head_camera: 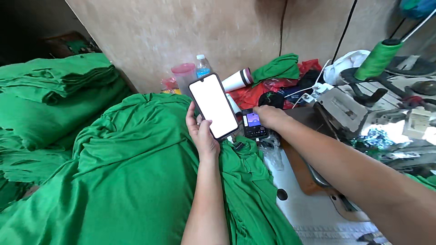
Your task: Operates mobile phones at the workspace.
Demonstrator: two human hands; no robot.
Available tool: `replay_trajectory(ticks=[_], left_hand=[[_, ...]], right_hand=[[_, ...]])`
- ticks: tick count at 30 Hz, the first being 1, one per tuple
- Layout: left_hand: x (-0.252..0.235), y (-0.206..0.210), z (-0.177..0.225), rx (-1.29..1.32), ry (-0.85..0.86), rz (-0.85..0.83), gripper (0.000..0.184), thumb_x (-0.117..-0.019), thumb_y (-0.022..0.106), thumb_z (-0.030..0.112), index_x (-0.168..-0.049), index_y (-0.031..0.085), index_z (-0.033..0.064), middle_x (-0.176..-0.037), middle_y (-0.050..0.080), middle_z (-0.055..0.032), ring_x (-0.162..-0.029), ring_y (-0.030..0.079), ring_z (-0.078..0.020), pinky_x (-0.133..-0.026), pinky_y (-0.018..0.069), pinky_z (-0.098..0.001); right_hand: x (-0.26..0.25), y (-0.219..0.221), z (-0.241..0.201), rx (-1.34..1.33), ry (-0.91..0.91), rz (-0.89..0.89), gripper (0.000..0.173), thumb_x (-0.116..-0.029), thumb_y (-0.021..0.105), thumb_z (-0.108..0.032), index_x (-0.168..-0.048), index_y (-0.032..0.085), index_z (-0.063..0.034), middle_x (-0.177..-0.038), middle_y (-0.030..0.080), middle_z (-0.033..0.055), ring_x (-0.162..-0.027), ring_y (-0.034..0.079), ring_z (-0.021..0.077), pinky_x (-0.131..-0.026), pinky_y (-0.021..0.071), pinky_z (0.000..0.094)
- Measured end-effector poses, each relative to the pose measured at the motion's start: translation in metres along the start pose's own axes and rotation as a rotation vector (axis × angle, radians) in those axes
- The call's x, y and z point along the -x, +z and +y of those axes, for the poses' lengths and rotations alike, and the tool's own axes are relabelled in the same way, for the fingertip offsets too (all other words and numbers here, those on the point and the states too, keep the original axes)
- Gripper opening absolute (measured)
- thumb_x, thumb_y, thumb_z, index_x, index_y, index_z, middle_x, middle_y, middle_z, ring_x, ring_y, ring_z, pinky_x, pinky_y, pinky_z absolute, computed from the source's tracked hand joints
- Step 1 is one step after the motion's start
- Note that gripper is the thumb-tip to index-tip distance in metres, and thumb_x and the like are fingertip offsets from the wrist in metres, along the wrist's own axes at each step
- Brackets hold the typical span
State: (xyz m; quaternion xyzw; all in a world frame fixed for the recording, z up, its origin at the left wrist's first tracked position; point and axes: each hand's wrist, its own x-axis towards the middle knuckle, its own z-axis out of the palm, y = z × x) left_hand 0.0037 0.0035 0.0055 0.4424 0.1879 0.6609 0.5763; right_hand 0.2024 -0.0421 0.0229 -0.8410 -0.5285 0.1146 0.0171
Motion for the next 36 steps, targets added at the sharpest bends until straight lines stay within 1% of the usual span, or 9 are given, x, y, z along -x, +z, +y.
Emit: replay_trajectory(ticks=[4,9,12,15,18,24,30,33,36], left_hand=[[0.0,-0.001,0.0,0.013,0.005,-0.021,0.067,-0.0883,0.042,-0.007,-0.152,0.04,0.014,-0.126,0.06,-0.0098,-0.104,0.065,-0.0182,-0.084,0.0575,-0.0375],[-0.001,-0.001,-0.002,0.002,0.017,-0.03,0.066,-0.0877,0.043,-0.005,-0.151,0.039,0.0132,-0.127,0.058,-0.0095,-0.102,0.065,-0.0175,-0.083,0.0574,-0.0369],[-0.001,-0.002,-0.002,0.011,0.022,-0.037,0.066,-0.0883,0.042,-0.006,-0.152,0.038,0.0132,-0.131,0.058,-0.0102,-0.105,0.065,-0.018,-0.084,0.0578,-0.0368],[0.0,-0.002,-0.001,0.011,0.026,-0.039,0.066,-0.0882,0.042,-0.006,-0.151,0.04,0.0132,-0.132,0.057,-0.0095,-0.106,0.064,-0.0169,-0.085,0.0573,-0.0362],[0.0,-0.001,-0.001,-0.001,0.019,-0.035,0.066,-0.0879,0.042,-0.006,-0.151,0.04,0.0131,-0.132,0.057,-0.0091,-0.106,0.064,-0.0166,-0.084,0.0568,-0.0358],[0.0,0.0,0.0,0.011,0.009,-0.033,0.067,-0.088,0.042,-0.007,-0.152,0.039,0.0141,-0.133,0.058,-0.0088,-0.107,0.064,-0.0166,-0.084,0.057,-0.0357],[0.001,0.0,-0.001,0.01,0.014,-0.024,0.066,-0.0889,0.041,-0.008,-0.151,0.04,0.0148,-0.134,0.058,-0.0087,-0.107,0.065,-0.0167,-0.084,0.0573,-0.0357],[0.0,0.0,-0.001,0.014,0.013,-0.022,0.066,-0.0879,0.042,-0.008,-0.15,0.041,0.0146,-0.129,0.059,-0.0085,-0.105,0.065,-0.0166,-0.084,0.0571,-0.0359],[0.0,-0.001,-0.001,0.007,0.009,-0.024,0.066,-0.0889,0.042,-0.007,-0.151,0.041,0.0151,-0.13,0.058,-0.009,-0.105,0.065,-0.017,-0.084,0.0572,-0.0368]], right_hand=[[-0.003,0.001,0.003,0.012,-0.045,0.014,0.037,-0.095,0.061,0.006,-0.131,0.063,-0.0021,-0.14,0.056,0.024,-0.128,0.057,0.0454,-0.097,0.0503,0.0648],[-0.01,0.008,0.008,-0.052,-0.341,0.348,0.043,-0.0922,0.057,0.014,-0.128,0.068,-0.0085,-0.13,0.062,0.0217,-0.128,0.055,0.0446,-0.099,0.0476,0.0628],[-0.014,0.011,0.015,-0.024,-0.341,0.339,0.046,-0.0911,0.059,0.014,-0.128,0.069,-0.0108,-0.134,0.061,0.0205,-0.129,0.054,0.0439,-0.099,0.0449,0.0628],[-0.013,0.008,0.017,0.007,-0.254,0.356,0.025,-0.0953,0.061,0.004,-0.11,0.076,-0.0081,-0.13,0.063,0.0198,-0.126,0.054,0.0437,-0.096,0.0433,0.0642],[-0.011,0.005,0.015,0.089,-0.243,0.345,0.023,-0.0964,0.06,0.002,-0.1,0.079,-0.0096,-0.123,0.068,0.0158,-0.126,0.055,0.0398,-0.097,0.0429,0.0611],[-0.007,0.01,0.014,0.184,-0.254,0.143,0.034,-0.0901,0.066,0.007,-0.113,0.079,-0.0154,-0.134,0.065,0.0151,-0.132,0.053,0.0413,-0.105,0.0378,0.0676],[-0.006,0.008,0.015,0.177,-0.284,0.181,0.03,-0.0904,0.066,0.006,-0.11,0.079,-0.0126,-0.134,0.065,0.0158,-0.132,0.052,0.0409,-0.105,0.0375,0.0674],[-0.006,0.006,0.014,0.098,-0.361,0.366,0.033,-0.0914,0.06,0.01,-0.109,0.078,-0.0107,-0.136,0.063,0.0183,-0.13,0.053,0.0431,-0.102,0.0395,0.0665],[-0.007,0.008,0.014,0.14,-0.281,0.257,0.03,-0.0916,0.063,0.008,-0.108,0.079,-0.0112,-0.13,0.066,0.0156,-0.13,0.053,0.0403,-0.104,0.0381,0.0656]])
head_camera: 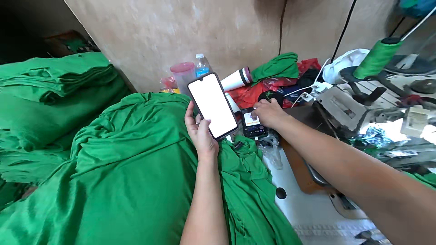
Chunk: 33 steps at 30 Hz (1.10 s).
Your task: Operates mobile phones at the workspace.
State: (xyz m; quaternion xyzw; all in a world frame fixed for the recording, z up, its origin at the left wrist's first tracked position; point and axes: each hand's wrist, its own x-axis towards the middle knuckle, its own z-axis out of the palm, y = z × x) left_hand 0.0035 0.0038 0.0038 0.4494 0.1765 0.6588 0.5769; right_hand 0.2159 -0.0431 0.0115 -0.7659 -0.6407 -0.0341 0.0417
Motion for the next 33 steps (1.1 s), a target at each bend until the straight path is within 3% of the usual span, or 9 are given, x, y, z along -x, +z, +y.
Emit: replay_trajectory(ticks=[6,10,12,16,19,23,26,29,33], left_hand=[[0.0,0.001,0.001,-0.008,-0.009,0.01,0.066,-0.0887,0.042,-0.007,-0.151,0.041,0.0151,-0.131,0.058,-0.0096,-0.106,0.065,-0.0185,-0.084,0.0572,-0.0376],[-0.001,0.0,0.0,-0.009,-0.008,0.014,0.066,-0.0892,0.042,-0.007,-0.151,0.041,0.0157,-0.129,0.059,-0.0097,-0.105,0.065,-0.018,-0.083,0.0571,-0.0373],[-0.001,0.0,0.0,-0.002,-0.002,0.012,0.065,-0.089,0.042,-0.007,-0.15,0.042,0.0155,-0.131,0.058,-0.0098,-0.106,0.064,-0.0182,-0.084,0.0571,-0.0376],[-0.001,0.001,0.001,-0.01,-0.01,0.02,0.065,-0.0893,0.042,-0.008,-0.15,0.042,0.0155,-0.129,0.059,-0.0084,-0.105,0.064,-0.0165,-0.084,0.0571,-0.0358],[-0.001,0.0,0.001,-0.001,-0.006,0.01,0.066,-0.0887,0.042,-0.007,-0.151,0.04,0.0152,-0.127,0.06,-0.0089,-0.104,0.065,-0.0172,-0.083,0.0575,-0.0368],[-0.001,0.001,0.0,-0.002,0.0,0.004,0.066,-0.0893,0.043,-0.008,-0.151,0.041,0.0154,-0.127,0.059,-0.0082,-0.104,0.065,-0.0161,-0.083,0.0573,-0.0354],[-0.001,0.0,0.0,0.001,-0.003,0.003,0.066,-0.0886,0.042,-0.007,-0.151,0.04,0.0155,-0.129,0.059,-0.0092,-0.105,0.065,-0.0173,-0.084,0.0572,-0.0368],[-0.001,0.0,0.001,-0.019,-0.01,0.007,0.067,-0.0882,0.043,-0.007,-0.151,0.04,0.0158,-0.127,0.06,-0.0086,-0.103,0.066,-0.0165,-0.083,0.0576,-0.0357],[0.0,0.0,0.0,-0.027,-0.013,0.014,0.066,-0.0881,0.043,-0.006,-0.15,0.042,0.0158,-0.126,0.06,-0.009,-0.103,0.065,-0.0165,-0.083,0.0569,-0.0361]], right_hand=[[-0.001,-0.001,0.0,0.011,0.071,-0.016,0.023,-0.0952,0.063,0.001,-0.111,0.077,-0.0096,-0.123,0.069,0.0161,-0.128,0.055,0.0393,-0.099,0.0418,0.0614],[-0.001,-0.004,-0.003,-0.087,0.001,0.188,0.036,-0.0899,0.061,0.013,-0.12,0.071,-0.0053,-0.128,0.065,0.0194,-0.127,0.056,0.0422,-0.098,0.0433,0.0629],[0.001,-0.004,-0.005,-0.101,-0.06,0.251,0.038,-0.0924,0.055,0.013,-0.122,0.069,-0.0063,-0.135,0.063,0.0191,-0.129,0.055,0.0422,-0.099,0.0435,0.063],[0.003,0.005,-0.004,-0.008,0.007,-0.104,0.035,-0.0889,0.068,0.008,-0.117,0.077,-0.0107,-0.141,0.06,0.0195,-0.136,0.049,0.046,-0.107,0.0332,0.0734],[0.002,-0.004,-0.002,-0.047,-0.042,0.039,0.032,-0.093,0.061,0.008,-0.113,0.077,-0.0106,-0.145,0.057,0.0179,-0.137,0.049,0.0431,-0.106,0.0357,0.0685],[0.005,-0.001,-0.004,-0.034,0.005,-0.098,0.036,-0.0905,0.066,0.007,-0.119,0.077,-0.0123,-0.144,0.059,0.018,-0.137,0.048,0.0451,-0.108,0.0333,0.0722],[0.003,-0.003,-0.003,-0.057,-0.054,0.098,0.034,-0.0924,0.059,0.01,-0.117,0.074,-0.0094,-0.144,0.057,0.02,-0.135,0.05,0.0446,-0.105,0.0366,0.068],[0.005,0.0,-0.007,0.023,0.017,-0.129,0.037,-0.09,0.069,0.005,-0.123,0.074,-0.0123,-0.144,0.059,0.019,-0.137,0.049,0.0446,-0.107,0.035,0.0715],[0.0,0.001,-0.003,-0.025,0.008,-0.032,0.044,-0.088,0.065,0.012,-0.126,0.069,-0.0081,-0.149,0.053,0.0195,-0.137,0.047,0.046,-0.104,0.0365,0.0708]])
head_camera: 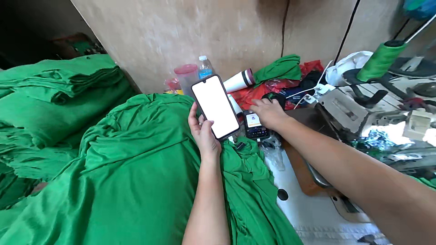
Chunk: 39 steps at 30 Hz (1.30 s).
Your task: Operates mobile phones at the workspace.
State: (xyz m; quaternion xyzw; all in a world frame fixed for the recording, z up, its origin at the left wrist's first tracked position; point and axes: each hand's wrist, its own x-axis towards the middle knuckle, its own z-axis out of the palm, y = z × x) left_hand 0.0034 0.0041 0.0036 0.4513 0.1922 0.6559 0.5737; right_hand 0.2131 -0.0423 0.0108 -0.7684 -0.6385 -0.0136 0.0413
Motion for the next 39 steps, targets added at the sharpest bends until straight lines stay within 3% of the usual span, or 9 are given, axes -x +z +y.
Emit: replay_trajectory(ticks=[3,11,13,16,19,22,33,37,39], left_hand=[[0.0,0.0,0.0,-0.003,-0.005,0.003,0.066,-0.0878,0.043,-0.006,-0.15,0.042,0.0162,-0.126,0.059,-0.0085,-0.103,0.064,-0.0163,-0.083,0.0566,-0.0358],[0.0,-0.001,-0.001,0.003,0.005,-0.012,0.066,-0.0882,0.043,-0.006,-0.151,0.041,0.0161,-0.127,0.06,-0.009,-0.103,0.065,-0.0174,-0.083,0.0574,-0.0366],[0.0,-0.001,0.0,0.003,0.006,-0.017,0.067,-0.0882,0.043,-0.006,-0.151,0.04,0.0156,-0.129,0.059,-0.0094,-0.105,0.065,-0.018,-0.084,0.0574,-0.0369],[0.0,0.0,0.0,0.013,0.012,-0.018,0.066,-0.088,0.042,-0.007,-0.15,0.041,0.015,-0.13,0.059,-0.009,-0.105,0.066,-0.017,-0.083,0.0577,-0.0359],[0.0,0.001,0.002,-0.004,-0.006,-0.005,0.067,-0.0884,0.042,-0.008,-0.151,0.04,0.0156,-0.131,0.058,-0.0093,-0.106,0.065,-0.0175,-0.084,0.0574,-0.0368],[0.0,0.001,0.001,-0.009,-0.009,0.0,0.068,-0.0885,0.041,-0.008,-0.152,0.039,0.0162,-0.132,0.058,-0.0091,-0.107,0.065,-0.0176,-0.084,0.0575,-0.0371],[-0.001,0.001,0.002,-0.006,0.002,-0.005,0.066,-0.0891,0.039,-0.008,-0.152,0.037,0.0145,-0.128,0.061,-0.0077,-0.106,0.066,-0.0163,-0.085,0.0583,-0.0359],[0.0,0.0,0.002,-0.003,-0.003,-0.009,0.067,-0.0887,0.039,-0.007,-0.152,0.037,0.0154,-0.128,0.061,-0.008,-0.108,0.066,-0.0169,-0.085,0.0583,-0.0372],[-0.001,0.0,0.003,-0.004,0.0,-0.005,0.067,-0.0885,0.04,-0.007,-0.151,0.038,0.0152,-0.126,0.061,-0.0074,-0.106,0.066,-0.0163,-0.085,0.0587,-0.0365]], right_hand=[[-0.001,0.0,-0.001,0.05,0.077,-0.107,0.044,-0.0892,0.068,0.007,-0.13,0.069,-0.0092,-0.145,0.057,0.0174,-0.135,0.049,0.0436,-0.104,0.039,0.0671],[-0.003,-0.009,-0.002,-0.11,0.163,0.134,0.058,-0.0942,0.058,0.011,-0.149,0.05,-0.0068,-0.145,0.055,0.0204,-0.133,0.052,0.045,-0.101,0.0427,0.065],[-0.004,-0.01,0.002,-0.151,0.208,0.109,0.05,-0.0961,0.057,0.008,-0.144,0.055,-0.0064,-0.144,0.057,0.0213,-0.133,0.052,0.0452,-0.101,0.0425,0.0662],[-0.005,-0.012,0.011,-0.161,0.217,-0.059,0.023,-0.1001,0.06,-0.007,-0.119,0.073,-0.0089,-0.129,0.065,0.0216,-0.126,0.057,0.0443,-0.097,0.0431,0.0689],[-0.007,-0.016,0.011,-0.097,0.142,-0.217,0.03,-0.0979,0.059,-0.003,-0.112,0.08,-0.0216,-0.126,0.071,0.0117,-0.126,0.059,0.0387,-0.1,0.0405,0.0688],[-0.006,-0.018,0.009,-0.054,0.121,-0.215,0.029,-0.0968,0.062,-0.002,-0.106,0.081,-0.021,-0.122,0.072,0.0103,-0.126,0.059,0.037,-0.101,0.041,0.0658],[-0.007,-0.013,0.004,0.026,-0.017,-0.281,0.024,-0.0973,0.064,-0.006,-0.106,0.081,-0.0206,-0.123,0.071,0.008,-0.125,0.059,0.0333,-0.104,0.0383,0.0647],[-0.006,-0.007,0.014,-0.149,-0.016,0.04,0.038,-0.0935,0.058,0.007,-0.114,0.078,-0.0171,-0.125,0.069,0.0133,-0.124,0.059,0.0386,-0.098,0.0422,0.0672],[-0.005,-0.01,0.014,-0.131,0.105,0.044,0.038,-0.0938,0.058,0.006,-0.12,0.075,-0.0158,-0.127,0.068,0.0145,-0.126,0.058,0.0392,-0.098,0.0429,0.0657]])
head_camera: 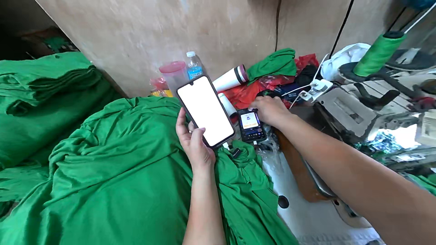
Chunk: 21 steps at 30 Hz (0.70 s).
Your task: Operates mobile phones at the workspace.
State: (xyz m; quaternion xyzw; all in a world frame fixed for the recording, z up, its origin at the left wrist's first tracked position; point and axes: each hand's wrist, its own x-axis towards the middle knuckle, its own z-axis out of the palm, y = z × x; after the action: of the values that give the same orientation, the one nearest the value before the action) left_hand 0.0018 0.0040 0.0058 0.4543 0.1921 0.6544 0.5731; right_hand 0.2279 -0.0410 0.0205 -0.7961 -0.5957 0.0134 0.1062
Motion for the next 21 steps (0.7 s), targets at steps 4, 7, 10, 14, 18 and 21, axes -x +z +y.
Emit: replay_trajectory(ticks=[4,7,10,14,18,21], left_hand=[[0.001,0.001,0.002,-0.003,-0.024,0.02,0.066,-0.0875,0.041,-0.006,-0.151,0.038,0.0129,-0.121,0.062,-0.0058,-0.1,0.067,-0.0129,-0.083,0.0594,-0.0325],[0.002,0.001,0.003,0.005,-0.039,0.021,0.069,-0.0834,0.043,-0.007,-0.15,0.037,0.0099,-0.118,0.061,-0.0042,-0.098,0.066,-0.0101,-0.083,0.0587,-0.0297],[0.002,0.0,0.005,0.012,-0.053,0.025,0.071,-0.08,0.044,-0.006,-0.149,0.032,0.0046,-0.116,0.064,-0.0041,-0.095,0.069,-0.0097,-0.081,0.0599,-0.029],[0.003,-0.001,0.004,0.073,-0.02,-0.005,0.069,-0.0795,0.047,-0.008,-0.146,0.034,0.004,-0.115,0.063,0.0009,-0.096,0.068,-0.0079,-0.081,0.0608,-0.0275],[0.007,-0.005,0.001,0.09,-0.009,-0.011,0.066,-0.0819,0.053,-0.007,-0.145,0.039,0.0098,-0.121,0.065,0.0039,-0.102,0.068,-0.008,-0.084,0.0601,-0.0276],[0.009,-0.006,0.001,0.083,-0.011,-0.002,0.063,-0.0847,0.061,-0.001,-0.143,0.046,0.0172,-0.124,0.066,0.006,-0.105,0.068,-0.0075,-0.087,0.0596,-0.0269]], right_hand=[[0.0,0.0,-0.002,0.073,0.162,-0.122,0.042,-0.0943,0.06,0.003,-0.132,0.068,-0.0123,-0.135,0.064,0.0168,-0.13,0.056,0.0392,-0.101,0.0433,0.0636],[0.004,0.0,-0.007,0.08,0.197,-0.138,0.039,-0.094,0.062,0.004,-0.13,0.068,-0.0102,-0.132,0.065,0.0173,-0.127,0.058,0.0397,-0.1,0.0445,0.0623],[0.007,-0.009,-0.013,0.068,0.249,-0.219,0.035,-0.0971,0.058,0.001,-0.13,0.067,-0.0076,-0.135,0.064,0.0174,-0.13,0.055,0.0397,-0.103,0.0429,0.0603],[0.008,-0.018,-0.017,0.066,0.257,-0.333,0.032,-0.1002,0.051,0.001,-0.128,0.067,-0.0034,-0.136,0.062,0.0191,-0.132,0.054,0.0398,-0.105,0.0407,0.06],[0.008,-0.02,-0.017,0.065,0.225,-0.382,0.037,-0.1006,0.048,0.003,-0.13,0.068,-0.008,-0.138,0.062,0.0183,-0.131,0.054,0.0403,-0.104,0.0411,0.0601],[0.009,-0.018,-0.016,0.035,0.165,-0.392,0.043,-0.0996,0.048,0.006,-0.133,0.068,-0.0132,-0.138,0.061,0.0181,-0.132,0.053,0.0416,-0.105,0.0401,0.061]])
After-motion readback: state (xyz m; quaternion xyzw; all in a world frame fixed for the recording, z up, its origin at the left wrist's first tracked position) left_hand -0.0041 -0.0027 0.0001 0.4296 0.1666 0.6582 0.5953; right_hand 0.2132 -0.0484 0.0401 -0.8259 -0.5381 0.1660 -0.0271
